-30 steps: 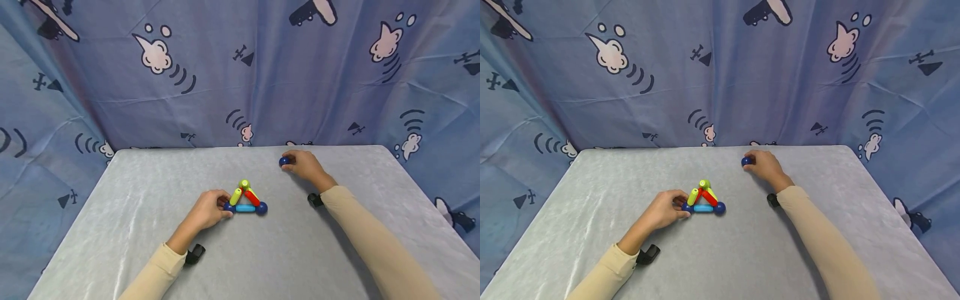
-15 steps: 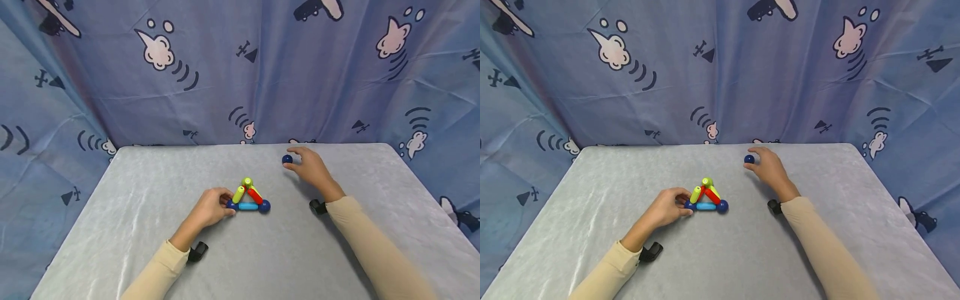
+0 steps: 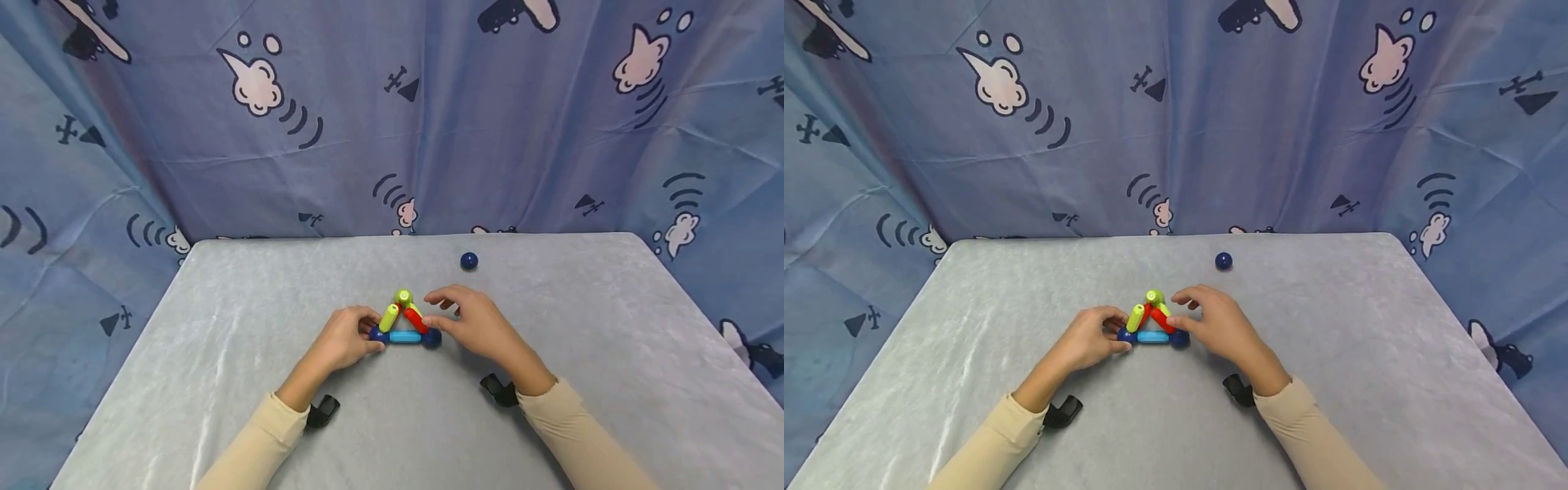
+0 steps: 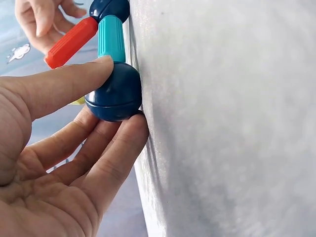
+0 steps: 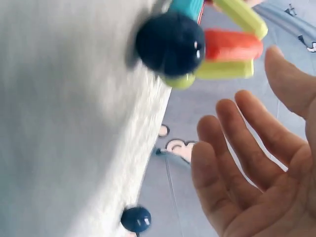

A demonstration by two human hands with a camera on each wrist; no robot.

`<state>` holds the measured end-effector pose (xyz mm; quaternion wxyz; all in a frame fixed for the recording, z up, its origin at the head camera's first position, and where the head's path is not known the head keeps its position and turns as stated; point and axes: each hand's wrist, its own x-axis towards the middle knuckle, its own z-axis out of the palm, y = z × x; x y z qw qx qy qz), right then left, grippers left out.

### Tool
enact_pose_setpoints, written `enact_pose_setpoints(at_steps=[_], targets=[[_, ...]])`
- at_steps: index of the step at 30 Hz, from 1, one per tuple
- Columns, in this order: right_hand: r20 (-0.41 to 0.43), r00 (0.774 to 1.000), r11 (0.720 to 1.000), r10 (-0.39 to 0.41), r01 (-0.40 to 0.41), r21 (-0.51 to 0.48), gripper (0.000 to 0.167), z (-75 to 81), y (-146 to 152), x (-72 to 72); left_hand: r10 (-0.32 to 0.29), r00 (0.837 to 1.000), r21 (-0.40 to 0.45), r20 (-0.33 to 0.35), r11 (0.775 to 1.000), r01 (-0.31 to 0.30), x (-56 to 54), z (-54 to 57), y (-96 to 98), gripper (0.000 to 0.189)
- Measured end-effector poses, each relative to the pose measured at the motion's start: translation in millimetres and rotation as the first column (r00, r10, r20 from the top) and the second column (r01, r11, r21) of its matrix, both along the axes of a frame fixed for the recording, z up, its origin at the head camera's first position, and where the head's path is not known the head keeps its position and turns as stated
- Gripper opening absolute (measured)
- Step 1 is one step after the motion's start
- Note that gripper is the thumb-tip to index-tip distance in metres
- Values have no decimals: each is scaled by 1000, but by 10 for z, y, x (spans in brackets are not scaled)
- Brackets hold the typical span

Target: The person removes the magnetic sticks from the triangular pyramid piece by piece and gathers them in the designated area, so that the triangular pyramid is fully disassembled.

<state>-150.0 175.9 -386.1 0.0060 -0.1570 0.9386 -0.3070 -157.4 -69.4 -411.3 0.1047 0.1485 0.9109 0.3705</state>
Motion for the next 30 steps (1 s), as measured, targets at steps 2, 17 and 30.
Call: enact_pose_setpoints(at_steps=[2,17,30], targets=[[10,1000,1000,25,-25,4,38,-57,-54,56,0,1000,1,6,1000,0,21,-10,-6,38],[-31,999,998,29,-27,54,37,-129,-200,63,15,1000,13,15,1000,-15,-27,-3,-4,37],[-106,994,998,35,-29,61,23,-158,-225,77,18,1000,2,6,1000,-18,-24,0,-1,37]])
